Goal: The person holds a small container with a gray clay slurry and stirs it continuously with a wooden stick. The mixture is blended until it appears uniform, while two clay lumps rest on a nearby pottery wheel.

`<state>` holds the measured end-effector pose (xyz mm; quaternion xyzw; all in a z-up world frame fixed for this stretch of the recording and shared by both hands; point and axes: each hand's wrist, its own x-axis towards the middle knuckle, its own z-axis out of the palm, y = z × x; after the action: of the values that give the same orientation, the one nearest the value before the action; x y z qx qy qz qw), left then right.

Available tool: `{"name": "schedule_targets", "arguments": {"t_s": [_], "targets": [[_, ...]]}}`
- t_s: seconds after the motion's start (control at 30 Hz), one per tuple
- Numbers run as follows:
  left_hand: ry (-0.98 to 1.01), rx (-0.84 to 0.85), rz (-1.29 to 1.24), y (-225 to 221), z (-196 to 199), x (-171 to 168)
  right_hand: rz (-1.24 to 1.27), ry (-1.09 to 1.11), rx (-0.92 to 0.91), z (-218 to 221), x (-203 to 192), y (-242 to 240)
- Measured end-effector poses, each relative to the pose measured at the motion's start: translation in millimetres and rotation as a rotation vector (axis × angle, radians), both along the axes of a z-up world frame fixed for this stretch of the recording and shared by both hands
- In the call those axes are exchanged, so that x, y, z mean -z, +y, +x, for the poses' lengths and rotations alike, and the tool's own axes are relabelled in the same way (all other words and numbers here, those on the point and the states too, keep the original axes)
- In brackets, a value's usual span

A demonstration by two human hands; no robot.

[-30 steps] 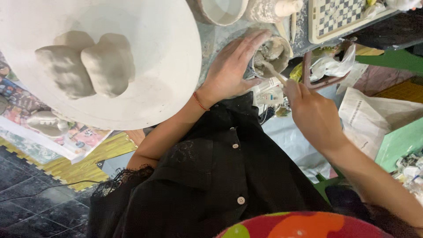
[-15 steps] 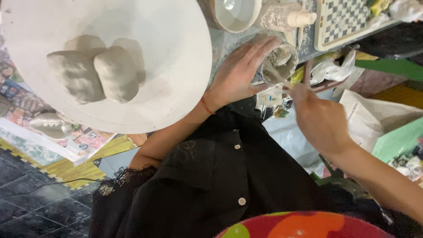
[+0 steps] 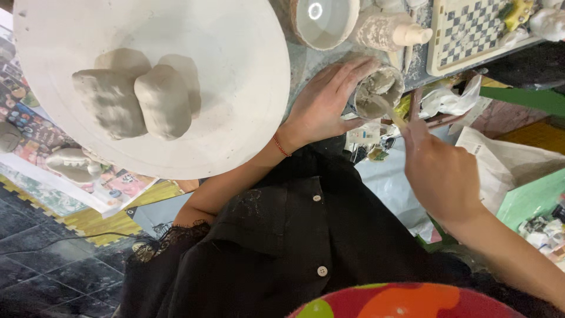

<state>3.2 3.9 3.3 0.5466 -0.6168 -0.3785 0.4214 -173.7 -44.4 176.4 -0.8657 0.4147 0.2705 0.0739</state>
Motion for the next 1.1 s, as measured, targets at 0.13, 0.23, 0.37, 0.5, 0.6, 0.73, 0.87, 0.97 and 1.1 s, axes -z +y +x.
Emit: {"name": "schedule_targets", "arguments": {"t_s": [0.13,0.23,0.37,0.5,0.6,0.73,0.87,0.97,1.1], "targets": [[0.004,-0.007,0.032,0.5,-0.8,0.6,0.031,0.006,-0.007,2.1,10.9,3.0],[0.014,-0.002,0.033,3.2,1.5,0.5,0.074,0.001,0.011,3.9,13.6,0.6],[0.014,0.017,0.066,1.5,-2.0,0.5,0.166,0.004,0.065,2.3,14.7,-12.4],[0.017,-0.012,0.022,2.9,-2.9,1.6,0.198,0.050,0.023,0.6,17.6,-18.8],[0.008,-0.011,0.008,4.2,-2.3,0.9,0.114,0.083,-0.150,1.7,18.3,-9.0],[0.033,-0.017,-0.021,5.9,-1.4,4.0,-0.070,0.018,-0.519,0.8,37.6,-15.3],[0.027,-0.008,0.003,0.8,1.2,0.9,-0.031,0.074,-0.546,-1.4,49.1,-28.7],[0.047,-0.008,0.025,0.7,5.1,-6.5,0.048,-0.025,-0.395,-1.1,42.3,-44.7],[0.053,-0.012,0.056,-1.7,4.7,-7.1,0.062,-0.002,-0.319,2.4,25.6,-45.6]]}}
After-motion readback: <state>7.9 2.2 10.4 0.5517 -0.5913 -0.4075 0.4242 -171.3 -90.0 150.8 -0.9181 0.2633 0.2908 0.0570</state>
